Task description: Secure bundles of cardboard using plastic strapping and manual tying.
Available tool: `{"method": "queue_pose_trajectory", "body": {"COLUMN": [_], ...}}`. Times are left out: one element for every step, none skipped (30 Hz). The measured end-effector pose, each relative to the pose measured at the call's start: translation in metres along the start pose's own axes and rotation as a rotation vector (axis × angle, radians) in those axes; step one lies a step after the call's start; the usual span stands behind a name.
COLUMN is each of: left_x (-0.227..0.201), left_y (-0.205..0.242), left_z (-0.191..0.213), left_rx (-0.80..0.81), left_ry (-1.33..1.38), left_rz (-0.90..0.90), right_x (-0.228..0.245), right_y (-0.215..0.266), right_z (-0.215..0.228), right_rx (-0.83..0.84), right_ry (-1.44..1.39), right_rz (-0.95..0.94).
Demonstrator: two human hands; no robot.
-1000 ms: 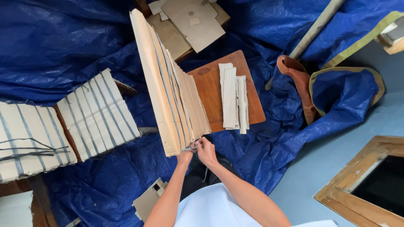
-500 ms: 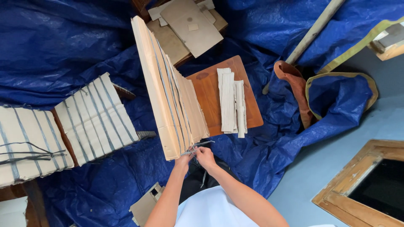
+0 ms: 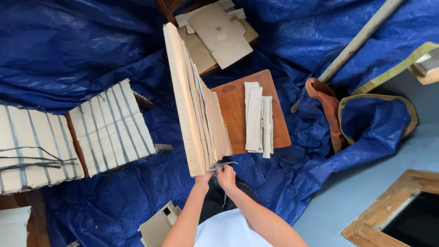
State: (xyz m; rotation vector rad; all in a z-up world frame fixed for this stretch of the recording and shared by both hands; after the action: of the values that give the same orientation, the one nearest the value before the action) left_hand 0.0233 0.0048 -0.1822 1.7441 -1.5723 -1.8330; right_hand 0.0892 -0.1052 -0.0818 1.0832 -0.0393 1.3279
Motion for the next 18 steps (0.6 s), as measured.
{"method": "queue_pose_trajectory", "body": {"left_x": [-0.002,-0.005,-0.006,-0.005,-0.006,-0.006,-0.007,-0.006,-0.005,-0.007,-0.009,-0.011,-0.01,-0.011,-0.011,-0.006,-0.012,-0.016], "left_y": [0.001,0.002,0.005,0.006,0.007,0.009,0.01,0.012,0.014,0.017,0.02,0.023,0.022,0.021,0.019,0.013,0.011,0.011], "left_z": [-0.002,-0.003,-0.002,-0.002,-0.003,-0.004,-0.006,-0.007,-0.008,-0.009,-0.009,-0.01,-0.009,-0.008,-0.007,-0.002,0.0,-0.002], "left_rx": [0.0,-0.039,-0.08,-0.082,-0.103,-0.124,-0.126,-0.134,-0.144,-0.146,-0.167,-0.187,-0.189,-0.178,-0.169,-0.172,-0.187,-0.192], "left_ry": [0.002,0.007,0.009,0.011,-0.052,-0.114,-0.113,-0.024,0.064,0.065,0.043,0.022,0.023,-0.075,-0.172,-0.169,-0.442,-0.716], "left_rz": [-0.003,-0.021,-0.036,-0.036,-0.053,-0.07,-0.07,-0.041,-0.011,-0.01,-0.028,-0.047,-0.047,-0.083,-0.121,-0.122,-0.412,-0.703], "right_x": [0.004,0.007,0.008,0.006,0.002,-0.001,-0.002,-0.002,-0.003,-0.002,0.0,0.001,0.001,0.002,0.003,0.003,0.005,0.006], "right_y": [0.001,0.002,0.005,0.003,0.0,-0.003,-0.006,-0.009,-0.011,-0.011,-0.011,-0.012,-0.013,-0.015,-0.016,-0.017,-0.016,-0.016], "right_z": [0.001,0.005,0.008,0.006,0.004,0.002,0.001,0.0,-0.001,0.0,0.001,0.002,0.003,0.004,0.004,0.004,0.004,0.005], "right_rx": [0.0,-0.052,-0.102,-0.1,-0.1,-0.1,-0.099,-0.117,-0.135,-0.132,-0.111,-0.091,-0.089,-0.07,-0.049,-0.046,-0.019,0.007], "right_ry": [0.001,0.008,0.015,0.017,0.012,0.008,0.009,0.003,-0.003,-0.002,-0.014,-0.025,-0.024,-0.024,-0.024,-0.022,-0.064,-0.107], "right_rz": [0.003,0.002,-0.003,-0.002,-0.027,-0.051,-0.051,-0.039,-0.028,-0.028,-0.011,0.007,0.007,0.027,0.049,0.051,0.074,0.097]}}
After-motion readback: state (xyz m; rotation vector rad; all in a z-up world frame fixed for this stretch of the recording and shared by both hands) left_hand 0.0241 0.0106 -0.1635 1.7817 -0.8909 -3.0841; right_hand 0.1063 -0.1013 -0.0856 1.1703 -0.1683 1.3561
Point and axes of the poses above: each hand's wrist, its own y-axis away from the middle knuckle, its own z-axis out of the back of the hand, x = y × z, the point moved 4 cm from there along -y, towards the middle knuckle, and after that the axes turned 12 degrees about y, right-handed, at the moved point
